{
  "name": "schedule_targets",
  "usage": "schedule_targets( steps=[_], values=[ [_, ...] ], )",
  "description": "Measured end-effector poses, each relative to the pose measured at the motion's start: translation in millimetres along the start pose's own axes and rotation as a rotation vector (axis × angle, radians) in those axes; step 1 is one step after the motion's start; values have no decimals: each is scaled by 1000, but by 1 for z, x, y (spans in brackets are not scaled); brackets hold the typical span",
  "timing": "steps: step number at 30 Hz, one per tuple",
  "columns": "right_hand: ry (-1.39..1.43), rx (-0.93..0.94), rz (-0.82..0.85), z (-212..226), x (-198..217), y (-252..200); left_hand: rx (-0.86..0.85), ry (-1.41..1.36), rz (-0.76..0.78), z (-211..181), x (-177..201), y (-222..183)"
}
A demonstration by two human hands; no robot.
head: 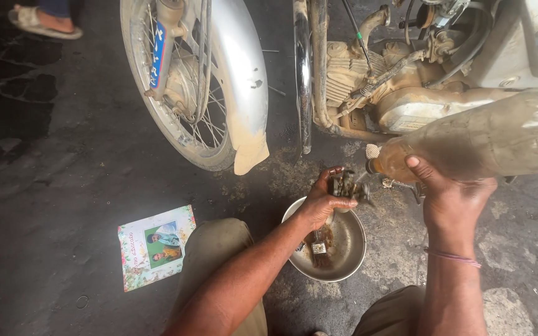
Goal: Cleaning a motorcycle carburetor using fuel and a brush.
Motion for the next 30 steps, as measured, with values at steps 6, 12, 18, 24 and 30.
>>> schedule_targets(
  steps=[6, 12, 18, 24, 30],
  values=[
    [-85, 44, 19, 3, 0, -2, 44, 106, 42, 2, -5, -6],
    [-77, 29, 44, 4, -9, -11, 142, -34, 6, 31, 8, 9],
    [37, -42, 64, 6, -26, -15, 253, -416, -27, -3, 0, -8],
    [-24, 56, 60, 14, -16, -7, -20, -26, -76, 15, 8, 10],
    [-37, 53, 27, 3, -13, -8, -11, 167, -115, -10, -9, -7]
  ],
)
Point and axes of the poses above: each hand's wrist, its own y-axis towards the middle knuckle, its own x-axis out of the back of the hand, z = x × y, the point moved 5 cm from there along y, towards the middle knuckle, and after that the axes turned 5 degrees about x, right-handed, at the moved point
